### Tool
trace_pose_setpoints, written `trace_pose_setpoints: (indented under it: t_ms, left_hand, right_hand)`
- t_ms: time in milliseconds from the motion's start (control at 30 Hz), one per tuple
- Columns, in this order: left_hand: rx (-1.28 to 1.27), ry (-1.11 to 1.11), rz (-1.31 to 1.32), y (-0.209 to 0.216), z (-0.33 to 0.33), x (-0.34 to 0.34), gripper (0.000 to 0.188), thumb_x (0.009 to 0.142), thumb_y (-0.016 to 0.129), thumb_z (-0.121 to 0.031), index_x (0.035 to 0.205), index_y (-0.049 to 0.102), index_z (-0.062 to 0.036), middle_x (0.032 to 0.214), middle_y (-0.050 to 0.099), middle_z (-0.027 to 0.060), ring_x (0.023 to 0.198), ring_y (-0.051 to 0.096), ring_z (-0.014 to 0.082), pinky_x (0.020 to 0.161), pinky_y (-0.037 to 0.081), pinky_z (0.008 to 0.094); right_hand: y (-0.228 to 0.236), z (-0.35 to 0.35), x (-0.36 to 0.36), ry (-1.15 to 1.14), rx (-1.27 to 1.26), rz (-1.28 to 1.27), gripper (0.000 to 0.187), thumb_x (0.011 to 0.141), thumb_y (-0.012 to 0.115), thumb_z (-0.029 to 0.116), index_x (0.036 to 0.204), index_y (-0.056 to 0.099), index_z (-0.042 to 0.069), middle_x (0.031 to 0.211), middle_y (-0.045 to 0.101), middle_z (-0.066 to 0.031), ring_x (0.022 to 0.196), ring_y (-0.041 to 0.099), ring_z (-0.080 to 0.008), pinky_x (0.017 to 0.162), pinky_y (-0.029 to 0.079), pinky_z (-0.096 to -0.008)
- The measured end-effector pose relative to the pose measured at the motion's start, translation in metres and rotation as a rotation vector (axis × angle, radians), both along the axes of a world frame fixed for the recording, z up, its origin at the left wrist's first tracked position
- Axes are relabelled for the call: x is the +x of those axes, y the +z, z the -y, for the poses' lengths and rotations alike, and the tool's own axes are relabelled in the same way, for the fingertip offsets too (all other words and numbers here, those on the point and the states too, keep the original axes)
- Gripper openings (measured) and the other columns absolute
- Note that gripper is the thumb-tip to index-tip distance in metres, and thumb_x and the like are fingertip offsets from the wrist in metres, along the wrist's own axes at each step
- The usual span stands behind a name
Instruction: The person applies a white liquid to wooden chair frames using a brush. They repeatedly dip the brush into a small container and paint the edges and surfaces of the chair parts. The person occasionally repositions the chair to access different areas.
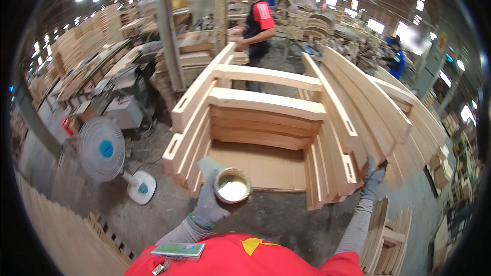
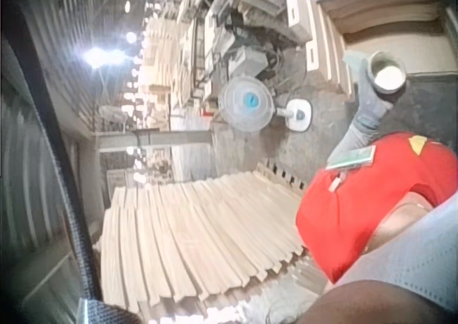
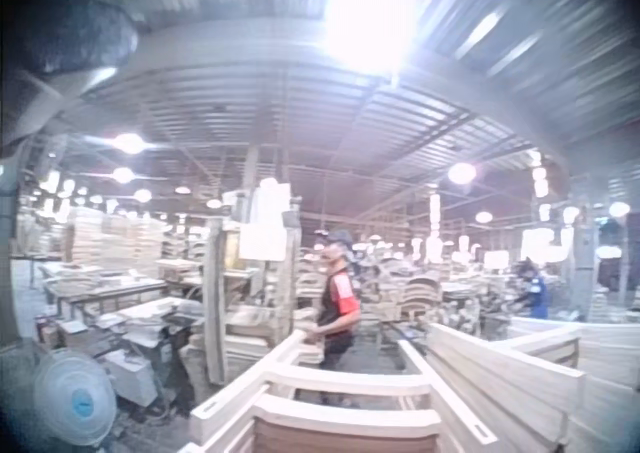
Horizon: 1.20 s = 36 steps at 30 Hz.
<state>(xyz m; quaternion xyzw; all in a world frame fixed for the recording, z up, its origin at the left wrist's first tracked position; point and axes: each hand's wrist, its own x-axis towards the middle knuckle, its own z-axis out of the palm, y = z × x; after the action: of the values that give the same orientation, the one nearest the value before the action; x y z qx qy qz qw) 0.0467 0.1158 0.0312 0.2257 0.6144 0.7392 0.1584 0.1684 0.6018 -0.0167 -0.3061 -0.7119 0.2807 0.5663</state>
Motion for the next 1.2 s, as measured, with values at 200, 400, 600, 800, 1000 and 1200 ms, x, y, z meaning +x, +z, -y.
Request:
trace_pose_setpoints:
  t_ms: [200,400,600,800,1000,1200]
  left_hand:
    - [0.345,-0.153,0.386,-0.002,0.026,0.01,0.035,0.093,0.05,-0.026,0.122,0.047,-0.0086,0.115,0.056,0.0099,0.107,0.056,0.0239,0.087,0.05,0.0444]
    - [0.762,-0.3,0.951,-0.007,0.071,0.011,0.046,0.095,0.038,-0.044,0.129,0.045,-0.0141,0.125,0.052,0.0062,0.112,0.053,0.0256,0.09,0.048,0.0498]
    - [0.902,-0.109,0.834,0.009,0.115,0.028,0.051,0.095,0.035,-0.048,0.126,0.047,-0.0095,0.121,0.055,0.0112,0.108,0.055,0.0305,0.087,0.048,0.0484]
    - [1.184,-0.126,0.676,-0.026,0.165,0.015,0.053,0.094,0.035,-0.05,0.127,0.045,-0.0096,0.122,0.053,0.014,0.107,0.055,0.0346,0.085,0.049,0.0488]
    - [1.18,0.179,0.61,-0.005,0.184,0.022,0.049,0.094,0.037,-0.048,0.127,0.046,-0.0131,0.129,0.049,0.0071,0.118,0.048,0.0257,0.097,0.042,0.0458]
    - [1.028,0.316,0.438,-0.005,0.185,0.021,0.045,0.096,0.034,-0.043,0.127,0.047,-0.0126,0.127,0.05,0.0068,0.118,0.049,0.0244,0.097,0.042,0.0465]
  right_hand:
    - [-0.008,-0.029,0.008,-0.121,0.106,0.07,0.071,0.073,0.075,0.04,0.119,0.049,-0.007,0.116,0.057,-0.0189,0.103,0.055,-0.03,0.09,0.043,-0.0357]
    - [-0.013,-0.052,0.007,-0.056,0.025,0.034,0.054,0.079,0.068,0.036,0.115,0.054,-0.002,0.109,0.06,-0.0147,0.095,0.056,-0.0253,0.082,0.045,-0.0329]
    - [-0.018,-0.008,-0.028,-0.037,-0.021,0.05,0.047,0.087,0.059,0.032,0.118,0.053,-0.002,0.112,0.06,-0.0126,0.094,0.056,-0.0236,0.083,0.046,-0.0309]
    - [-0.007,0.024,-0.061,-0.03,0.027,0.093,0.049,0.086,0.061,0.034,0.118,0.053,-0.002,0.112,0.06,-0.0133,0.095,0.056,-0.024,0.083,0.046,-0.0312]
    - [-0.005,0.031,-0.072,-0.037,0.021,0.119,0.052,0.084,0.062,0.036,0.118,0.053,-0.003,0.112,0.06,-0.0139,0.096,0.056,-0.0244,0.084,0.045,-0.0315]
    - [0.001,0.028,-0.068,-0.052,0.041,0.149,0.055,0.083,0.064,0.037,0.118,0.053,-0.003,0.112,0.06,-0.0146,0.098,0.056,-0.0247,0.085,0.045,-0.0318]
